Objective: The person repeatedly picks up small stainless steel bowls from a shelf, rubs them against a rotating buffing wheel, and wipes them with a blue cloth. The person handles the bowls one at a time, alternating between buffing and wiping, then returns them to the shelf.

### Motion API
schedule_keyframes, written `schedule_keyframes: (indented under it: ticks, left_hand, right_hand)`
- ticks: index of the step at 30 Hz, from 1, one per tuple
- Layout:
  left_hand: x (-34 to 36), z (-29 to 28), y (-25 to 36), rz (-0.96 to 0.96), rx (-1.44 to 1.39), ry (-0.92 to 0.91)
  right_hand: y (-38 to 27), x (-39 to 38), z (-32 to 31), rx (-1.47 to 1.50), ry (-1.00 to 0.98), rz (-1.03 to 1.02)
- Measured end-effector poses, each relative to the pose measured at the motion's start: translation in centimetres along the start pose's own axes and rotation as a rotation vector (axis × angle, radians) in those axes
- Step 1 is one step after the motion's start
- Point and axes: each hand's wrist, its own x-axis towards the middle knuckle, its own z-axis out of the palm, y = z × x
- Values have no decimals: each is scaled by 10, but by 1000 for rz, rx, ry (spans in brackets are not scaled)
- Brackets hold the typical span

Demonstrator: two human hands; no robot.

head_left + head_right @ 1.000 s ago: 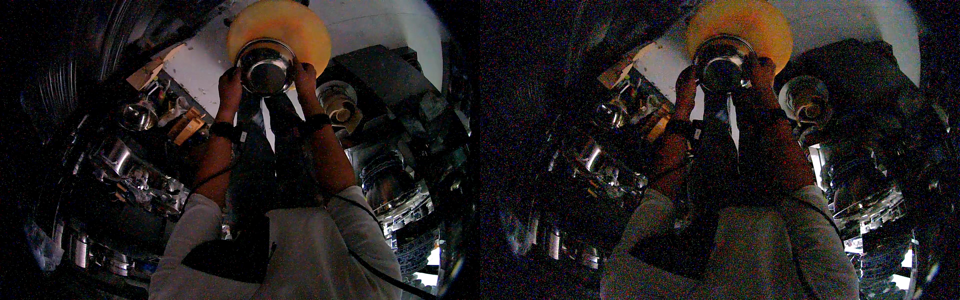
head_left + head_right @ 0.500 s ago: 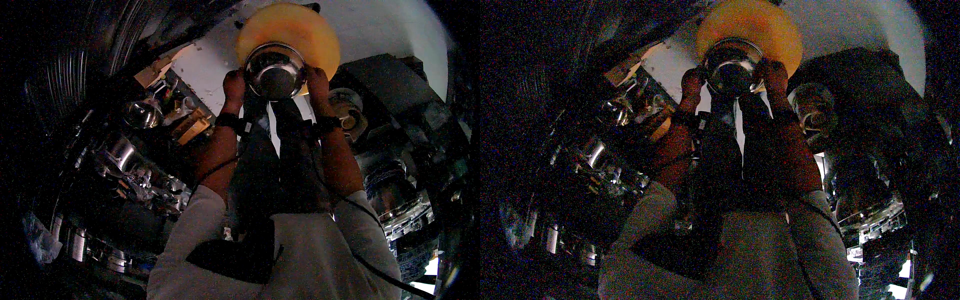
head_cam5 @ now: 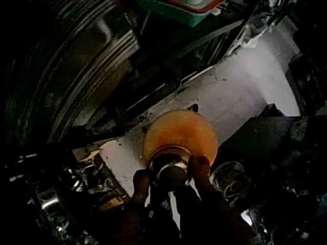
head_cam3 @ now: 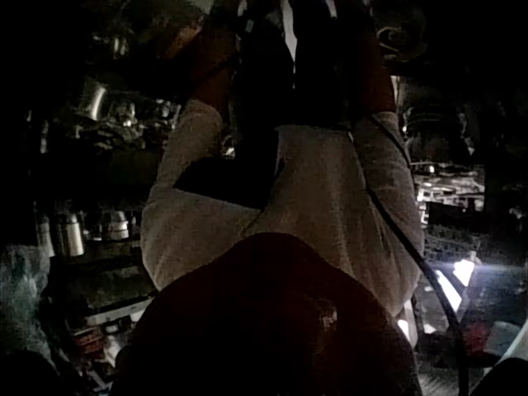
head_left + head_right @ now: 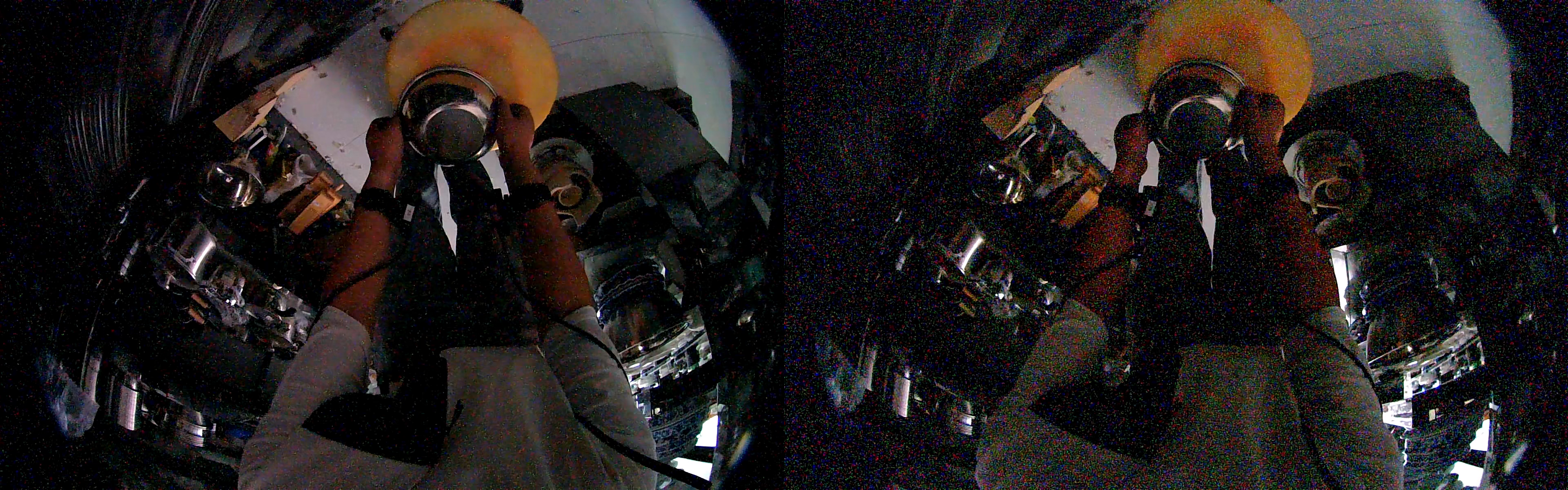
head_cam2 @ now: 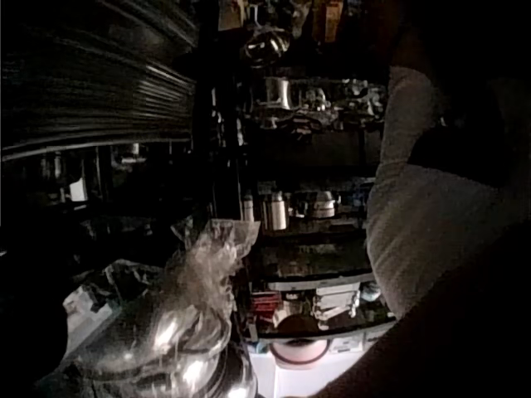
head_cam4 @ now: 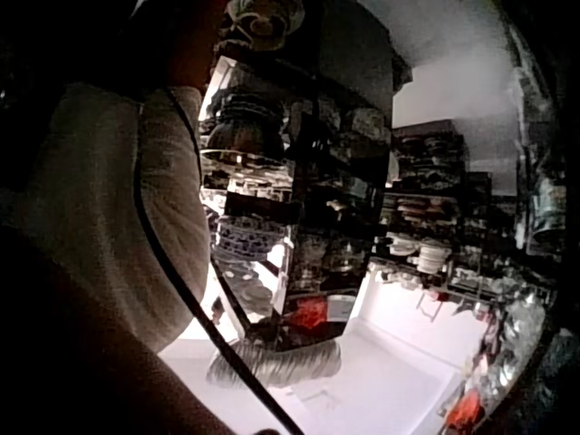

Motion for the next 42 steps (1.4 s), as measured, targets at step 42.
schedule_keyframes:
  ticks: [42]
  left_hand:
    - [-3,9,5,-116,-683,77]
  right_hand:
    - [53,22,-5,-103,36,-271]
